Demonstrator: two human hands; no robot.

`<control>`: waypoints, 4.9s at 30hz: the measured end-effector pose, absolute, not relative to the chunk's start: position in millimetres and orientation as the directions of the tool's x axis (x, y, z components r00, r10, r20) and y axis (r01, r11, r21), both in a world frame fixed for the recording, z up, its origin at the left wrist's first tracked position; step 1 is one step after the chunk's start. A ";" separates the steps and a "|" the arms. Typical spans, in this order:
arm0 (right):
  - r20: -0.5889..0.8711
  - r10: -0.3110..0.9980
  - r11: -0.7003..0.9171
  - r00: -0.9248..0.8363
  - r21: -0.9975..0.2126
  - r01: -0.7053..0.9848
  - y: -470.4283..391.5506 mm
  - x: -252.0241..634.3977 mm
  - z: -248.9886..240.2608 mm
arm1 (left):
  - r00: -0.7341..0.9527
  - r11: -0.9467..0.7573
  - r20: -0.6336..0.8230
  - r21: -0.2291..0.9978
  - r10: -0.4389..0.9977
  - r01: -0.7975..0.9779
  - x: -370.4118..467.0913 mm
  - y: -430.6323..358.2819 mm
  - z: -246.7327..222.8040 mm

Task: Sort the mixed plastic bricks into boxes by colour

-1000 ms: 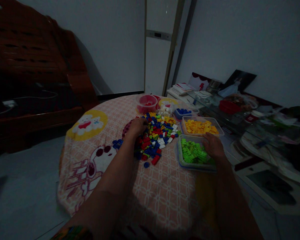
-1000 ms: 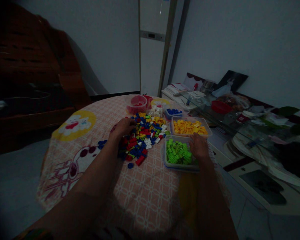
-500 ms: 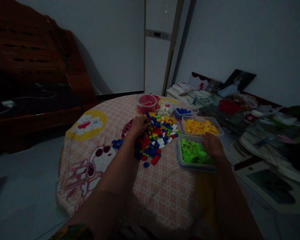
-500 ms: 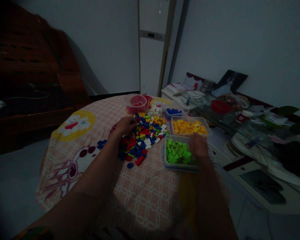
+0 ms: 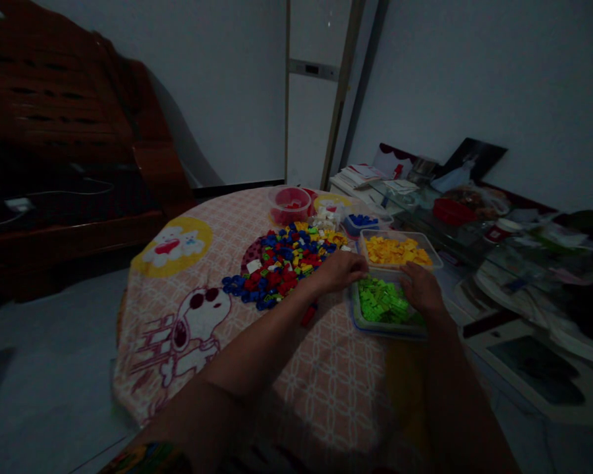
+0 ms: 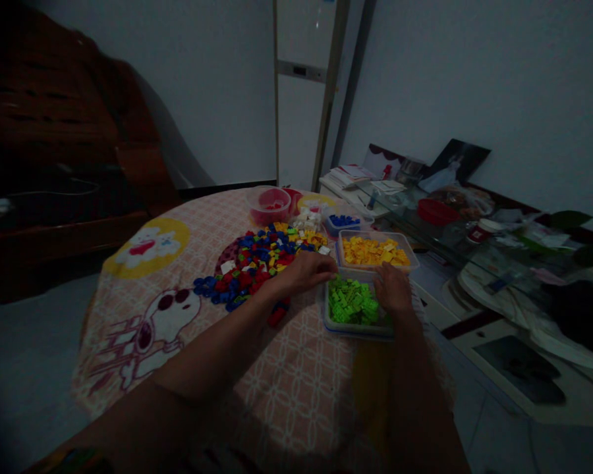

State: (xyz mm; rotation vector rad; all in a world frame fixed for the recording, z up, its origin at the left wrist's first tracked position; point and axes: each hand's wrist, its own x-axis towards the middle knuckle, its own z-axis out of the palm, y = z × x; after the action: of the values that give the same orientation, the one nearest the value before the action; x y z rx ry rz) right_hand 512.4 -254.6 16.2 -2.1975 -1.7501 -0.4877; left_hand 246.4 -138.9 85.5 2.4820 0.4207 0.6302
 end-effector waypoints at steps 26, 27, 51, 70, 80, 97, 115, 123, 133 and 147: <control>0.410 0.888 -0.212 0.209 -0.038 0.977 -254.0 512.5 18.7 | 0.495 -0.515 0.144 0.238 0.857 0.823 172.0 -44.2 50.1; 0.409 0.889 -0.213 0.208 -0.032 0.976 -254.1 512.4 19.3 | 0.487 -0.508 0.145 0.257 0.861 0.822 171.7 -43.5 49.9; 0.457 0.871 -0.197 0.181 -0.012 0.980 -255.8 510.7 18.1 | 0.844 -0.803 0.364 0.583 0.393 0.123 263.9 -146.7 67.0; 0.424 0.880 -0.226 0.215 -0.023 0.974 -254.6 507.9 20.6 | 0.532 -0.523 0.001 0.193 0.847 0.831 175.7 -65.0 81.0; 0.470 0.863 -0.207 0.184 -0.004 0.978 -255.1 511.5 15.4 | 0.571 -0.561 -0.077 0.116 0.817 0.819 179.3 -65.5 75.0; 0.448 0.872 -0.222 0.196 0.004 0.975 -254.7 510.7 17.2 | 0.609 -0.472 0.114 0.745 0.785 0.471 176.5 -45.0 60.6; 0.444 0.872 -0.222 0.205 -0.014 0.975 -254.9 511.8 16.6 | 0.728 -0.481 0.334 0.877 0.599 -0.007 314.2 -94.8 58.5; 0.420 0.882 -0.228 0.215 -0.020 0.973 -256.4 509.6 20.0 | 0.760 -0.714 0.171 0.514 0.627 0.474 253.6 -75.7 72.4; 0.442 0.877 -0.206 0.189 -0.011 0.979 -256.9 511.3 16.3 | 0.688 -0.592 -0.129 0.415 0.714 0.691 185.1 -42.7 80.2; 0.438 0.880 -0.202 0.185 -0.009 0.979 -257.2 509.9 19.9 | 0.689 -0.568 -0.139 0.465 0.711 0.680 172.9 -44.6 88.2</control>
State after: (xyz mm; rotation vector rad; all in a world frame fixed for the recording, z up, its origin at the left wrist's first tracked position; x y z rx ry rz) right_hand 509.9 -257.2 19.9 -2.1778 -1.7710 -0.4942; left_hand 172.9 -44.6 88.2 2.4108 1.0706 0.0864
